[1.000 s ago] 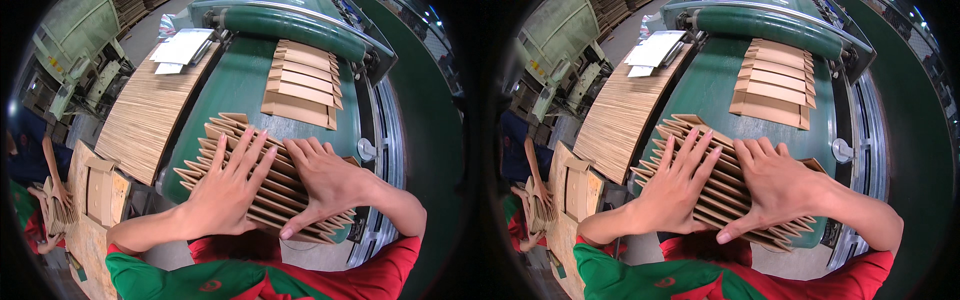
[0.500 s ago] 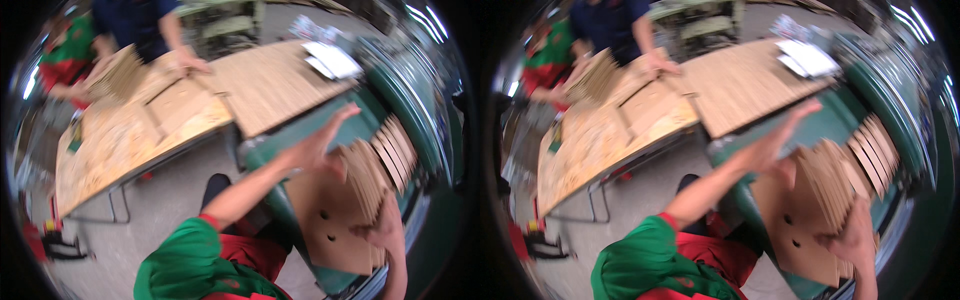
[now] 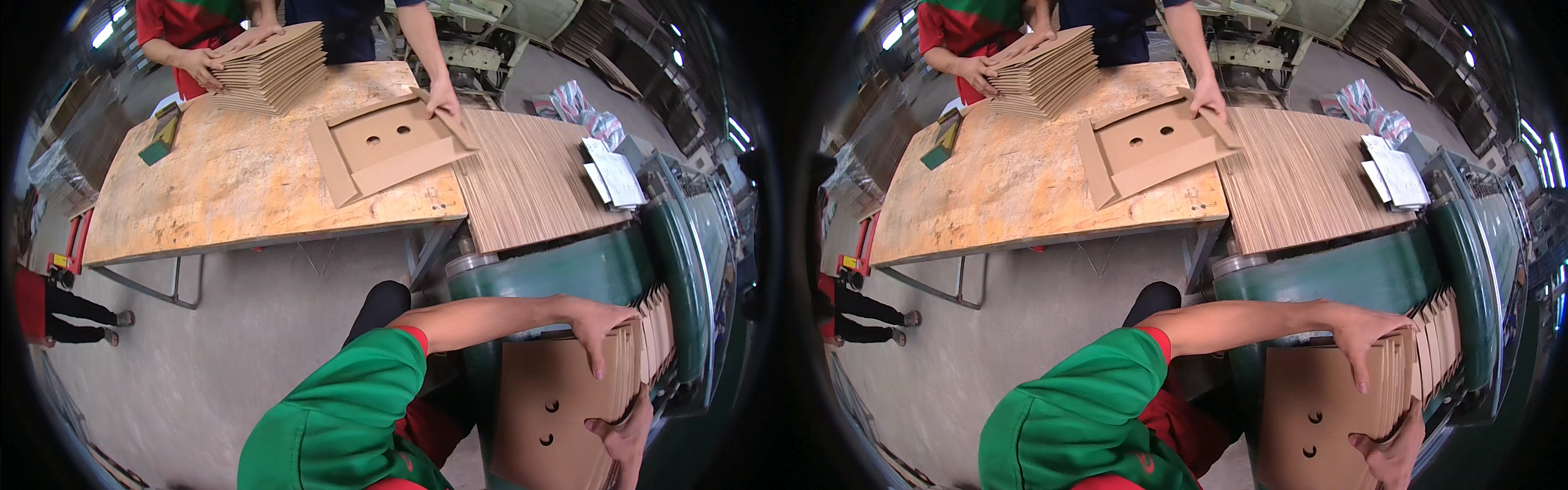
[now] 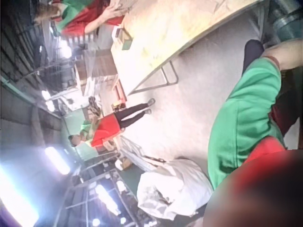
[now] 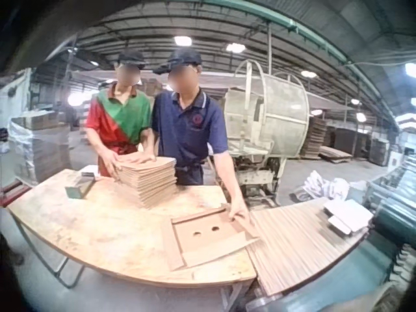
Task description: The person collects flat wooden parts from a green conveyor belt and stacks them on a wooden table. The person repeatedly picks up batches of parts, aligns them, and places them on the table while another worker is visible nearby.
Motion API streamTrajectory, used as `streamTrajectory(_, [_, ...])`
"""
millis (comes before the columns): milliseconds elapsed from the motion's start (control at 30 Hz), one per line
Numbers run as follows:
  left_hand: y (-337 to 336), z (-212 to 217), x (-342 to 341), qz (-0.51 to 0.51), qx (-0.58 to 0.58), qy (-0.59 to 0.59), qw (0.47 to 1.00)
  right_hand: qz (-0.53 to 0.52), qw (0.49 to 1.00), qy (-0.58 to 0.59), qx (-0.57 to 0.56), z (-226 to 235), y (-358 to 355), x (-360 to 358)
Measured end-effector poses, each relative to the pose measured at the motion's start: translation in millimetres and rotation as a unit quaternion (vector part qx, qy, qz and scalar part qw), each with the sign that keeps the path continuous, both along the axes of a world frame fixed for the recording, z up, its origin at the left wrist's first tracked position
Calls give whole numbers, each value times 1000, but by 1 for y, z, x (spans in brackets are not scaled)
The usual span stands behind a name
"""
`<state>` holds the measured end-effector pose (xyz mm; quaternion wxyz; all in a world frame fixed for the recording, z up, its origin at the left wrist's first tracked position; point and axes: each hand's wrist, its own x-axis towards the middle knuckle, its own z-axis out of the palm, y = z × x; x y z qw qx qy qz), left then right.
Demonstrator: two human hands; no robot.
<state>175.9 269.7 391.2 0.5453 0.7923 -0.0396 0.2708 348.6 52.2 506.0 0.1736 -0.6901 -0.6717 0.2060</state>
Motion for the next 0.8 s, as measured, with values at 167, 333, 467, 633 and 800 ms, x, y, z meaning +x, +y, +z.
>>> streamTrajectory(167, [-4,17,-5,174,110,-78,975,57,994,57,75,18,4,8])
streamTrajectory(333, [-13,-20,-24,-15,-114,-68,991,86,977,-191,41,-6,20,7])
streamTrajectory(467, [-16,-19,-38,16,-54,-39,998,33,991,-46,-125,12,29,-17])
streamTrajectory(633, [-32,30,-138,230,125,-87,961,104,967,-220,74,32,41,-75])
streamTrajectory(800, [-56,71,-323,468,444,-110,756,281,808,-276,438,21,137,-178])
